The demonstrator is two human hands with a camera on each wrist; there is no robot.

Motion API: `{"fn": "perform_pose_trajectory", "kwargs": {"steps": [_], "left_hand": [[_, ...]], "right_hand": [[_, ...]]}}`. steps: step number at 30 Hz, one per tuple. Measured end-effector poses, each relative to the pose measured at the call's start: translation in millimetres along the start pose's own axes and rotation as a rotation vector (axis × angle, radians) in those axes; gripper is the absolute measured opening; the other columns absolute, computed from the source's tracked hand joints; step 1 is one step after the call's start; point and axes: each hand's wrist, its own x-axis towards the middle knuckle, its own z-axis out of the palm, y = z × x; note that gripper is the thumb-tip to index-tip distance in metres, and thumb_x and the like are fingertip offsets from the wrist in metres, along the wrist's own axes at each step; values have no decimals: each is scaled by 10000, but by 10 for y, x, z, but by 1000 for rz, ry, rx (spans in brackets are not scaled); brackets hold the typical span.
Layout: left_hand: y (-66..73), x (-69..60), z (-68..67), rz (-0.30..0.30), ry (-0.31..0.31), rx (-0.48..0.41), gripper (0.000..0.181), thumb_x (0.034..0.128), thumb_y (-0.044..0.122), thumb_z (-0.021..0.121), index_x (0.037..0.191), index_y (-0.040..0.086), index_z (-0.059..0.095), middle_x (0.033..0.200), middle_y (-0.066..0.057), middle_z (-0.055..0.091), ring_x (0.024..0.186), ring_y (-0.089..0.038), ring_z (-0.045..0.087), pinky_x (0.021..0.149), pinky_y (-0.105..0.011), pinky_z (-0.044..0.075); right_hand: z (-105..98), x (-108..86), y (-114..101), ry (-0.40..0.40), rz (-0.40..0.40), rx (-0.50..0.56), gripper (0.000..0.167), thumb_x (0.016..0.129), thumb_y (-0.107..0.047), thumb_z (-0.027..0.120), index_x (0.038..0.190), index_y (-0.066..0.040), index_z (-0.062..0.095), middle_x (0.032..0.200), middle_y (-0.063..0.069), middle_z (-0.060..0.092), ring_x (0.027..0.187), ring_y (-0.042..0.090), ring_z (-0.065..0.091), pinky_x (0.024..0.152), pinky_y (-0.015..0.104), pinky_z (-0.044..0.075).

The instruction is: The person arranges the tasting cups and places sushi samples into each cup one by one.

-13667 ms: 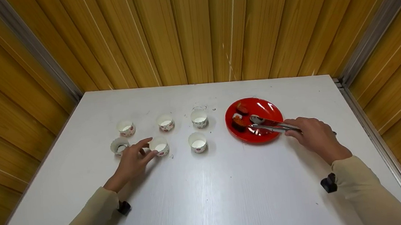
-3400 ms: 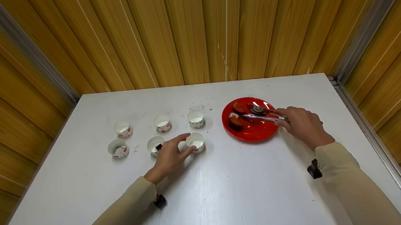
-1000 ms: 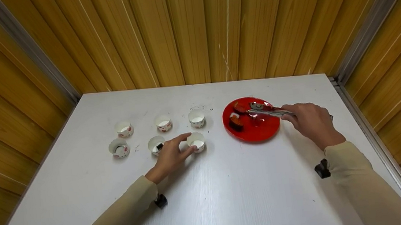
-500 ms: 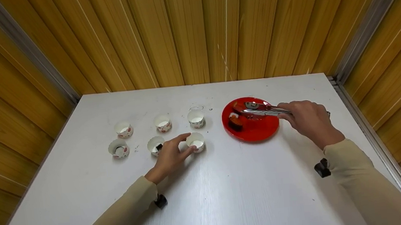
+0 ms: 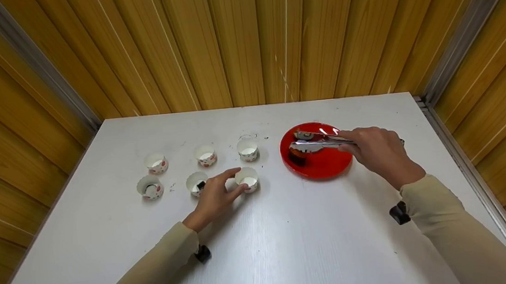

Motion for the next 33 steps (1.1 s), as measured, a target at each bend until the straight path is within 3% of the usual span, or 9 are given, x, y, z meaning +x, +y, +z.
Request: {"fn": "perform_pose_trajectory", "kwargs": {"steps": [9,23,33], "left_hand": [[-18,-19,4,-3,-3,-4,539,953,374,747,1369,48,636,1198,-131,731,1132,-252,685,968,-409,533],[12,-20,1,-16,-8,-9,543,957,387,739,1374,54,633,1225,-121,724,1162,-254,671,1004,-420,510],[31,-19,-2,-26,-9,7,547,952,383,746,1377,57,632,1236,-119,720,1149,-252,675,991,-420,517]], "right_hand": [[13,33,-142,78,-101,26,409,877,-171,832,1275,-152,740,903,52,753,640,188,511,506,320,370],[-21,146,-358,28,-127,42,448,880,-190,833,1313,-160,721,959,89,767,705,221,586,557,329,431],[-8,237,-503,23,-165,64,414,896,-200,816,1299,-169,728,946,58,767,679,200,576,533,304,413]]}}
